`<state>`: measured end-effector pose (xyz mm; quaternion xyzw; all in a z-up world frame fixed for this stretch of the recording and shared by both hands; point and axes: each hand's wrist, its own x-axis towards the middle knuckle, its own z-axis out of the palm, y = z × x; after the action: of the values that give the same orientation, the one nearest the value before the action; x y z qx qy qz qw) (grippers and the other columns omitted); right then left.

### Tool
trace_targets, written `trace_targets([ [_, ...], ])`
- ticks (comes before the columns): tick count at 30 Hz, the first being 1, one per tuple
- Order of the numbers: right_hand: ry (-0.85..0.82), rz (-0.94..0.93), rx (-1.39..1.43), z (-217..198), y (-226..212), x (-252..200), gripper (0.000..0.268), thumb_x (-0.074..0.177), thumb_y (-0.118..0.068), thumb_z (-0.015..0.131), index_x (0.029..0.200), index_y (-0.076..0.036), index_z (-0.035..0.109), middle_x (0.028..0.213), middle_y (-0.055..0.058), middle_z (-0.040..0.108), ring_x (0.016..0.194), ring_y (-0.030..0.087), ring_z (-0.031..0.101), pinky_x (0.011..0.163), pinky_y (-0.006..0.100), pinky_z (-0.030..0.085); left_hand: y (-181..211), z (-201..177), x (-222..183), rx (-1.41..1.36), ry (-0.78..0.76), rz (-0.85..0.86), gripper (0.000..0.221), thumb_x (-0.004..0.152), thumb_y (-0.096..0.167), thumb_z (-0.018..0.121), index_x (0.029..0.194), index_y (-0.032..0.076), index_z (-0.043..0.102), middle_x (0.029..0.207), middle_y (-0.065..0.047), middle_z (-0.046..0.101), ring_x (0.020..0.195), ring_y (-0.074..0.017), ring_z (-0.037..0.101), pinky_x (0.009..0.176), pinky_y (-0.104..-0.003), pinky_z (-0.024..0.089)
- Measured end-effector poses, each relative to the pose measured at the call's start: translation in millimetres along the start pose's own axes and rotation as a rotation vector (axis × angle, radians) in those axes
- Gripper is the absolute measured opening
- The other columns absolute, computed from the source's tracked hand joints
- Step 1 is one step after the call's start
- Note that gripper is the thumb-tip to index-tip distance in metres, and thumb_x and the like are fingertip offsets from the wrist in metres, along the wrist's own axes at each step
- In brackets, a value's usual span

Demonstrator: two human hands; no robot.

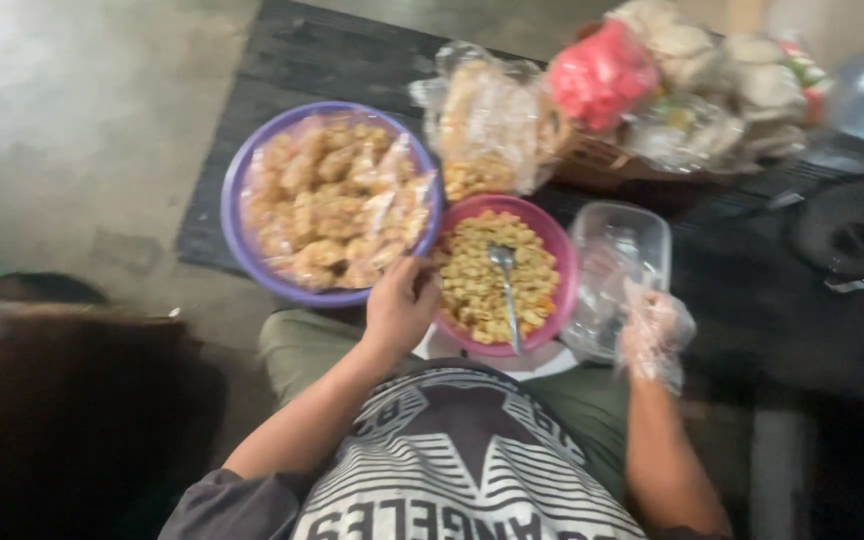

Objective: Scooping small snacks from a bowl into a gloved hand using a metal spoon.

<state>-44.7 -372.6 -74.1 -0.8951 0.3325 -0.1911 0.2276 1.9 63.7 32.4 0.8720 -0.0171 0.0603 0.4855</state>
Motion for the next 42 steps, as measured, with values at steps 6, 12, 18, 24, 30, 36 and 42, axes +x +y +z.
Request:
trace_targets([
  [6,-0.432,0.489,1.493,-97.1,-160.7,-57.0,0.013,0.101,0.003,0.052,0.101,-0.001,0.064,0.111,0.018,0.075,0.096,0.024,0.076,0.054,0.018,0.039,35.4,55.0,-10.4,-0.301,-0.705,-0.245,0.054,0.077,0.035,0.075,0.127,0.019,0.069,0.115,-0.010,0.076,0.109,-0.0270,0.073,0.095,-0.040,0.056],
  [12,-0.923,0.470,1.883,-37.7,-117.5,-68.3,0.020,0.101,-0.006,0.052,0.119,-0.004,0.061,0.114,0.010,0.069,0.090,0.022,0.062,0.054,0.016,0.039,84.1,69.7,-16.7,-0.990,-0.692,-0.309,0.086,0.073,0.039,0.090,0.143,0.004,0.055,0.134,-0.030,0.058,0.128,-0.0429,0.057,0.105,-0.048,0.049],
  [18,-1.078,0.703,1.860,-17.4,-123.1,-97.7,0.016,0.105,-0.013,0.047,0.098,-0.007,0.060,0.094,0.005,0.059,0.081,0.020,0.055,0.047,0.017,0.038,80.8,74.1,-8.2,-1.146,-0.476,-0.130,0.112,0.066,0.020,0.094,0.162,0.015,0.036,0.150,-0.019,0.052,0.135,-0.0233,0.049,0.113,-0.038,0.044],
  [24,-1.028,0.776,1.457,54.6,-103.5,-103.2,0.019,0.101,-0.018,0.058,0.082,-0.014,0.055,0.077,-0.001,0.046,0.067,0.014,0.051,0.045,0.015,0.041,82.3,82.2,-7.1,-1.211,-0.477,-0.064,0.091,0.080,0.009,0.080,0.160,0.014,0.038,0.147,-0.015,0.057,0.140,-0.0212,0.049,0.115,-0.035,0.042],
  [30,-0.886,0.725,1.160,7.3,-133.5,-94.0,0.028,0.100,-0.025,0.062,0.076,-0.019,0.050,0.065,-0.005,0.044,0.056,0.010,0.051,0.042,0.014,0.041,73.1,66.5,-0.7,-1.006,-0.399,0.019,0.054,0.100,0.005,0.052,0.153,-0.001,0.042,0.157,-0.027,0.042,0.150,-0.0405,0.029,0.122,-0.052,0.029],
  [36,-0.732,0.593,1.012,-56.9,-205.4,-89.8,0.024,0.103,-0.027,0.058,0.081,-0.020,0.050,0.064,-0.001,0.053,0.053,0.011,0.055,0.040,0.018,0.042,32.0,96.3,-2.4,0.130,-0.082,0.574,0.024,0.089,0.028,0.065,0.109,0.014,0.062,0.103,-0.006,0.056,0.092,-0.0295,0.059,0.071,-0.042,0.051],
  [42,-0.752,0.504,0.987,-44.6,-203.7,-86.3,0.013,0.101,-0.020,0.059,0.089,-0.015,0.055,0.074,0.008,0.059,0.063,0.021,0.061,0.048,0.030,0.048,62.6,63.7,-8.0,0.113,-0.153,0.636,0.050,0.070,0.036,0.080,0.112,0.017,0.060,0.098,-0.006,0.054,0.087,-0.0315,0.059,0.069,-0.046,0.051],
])
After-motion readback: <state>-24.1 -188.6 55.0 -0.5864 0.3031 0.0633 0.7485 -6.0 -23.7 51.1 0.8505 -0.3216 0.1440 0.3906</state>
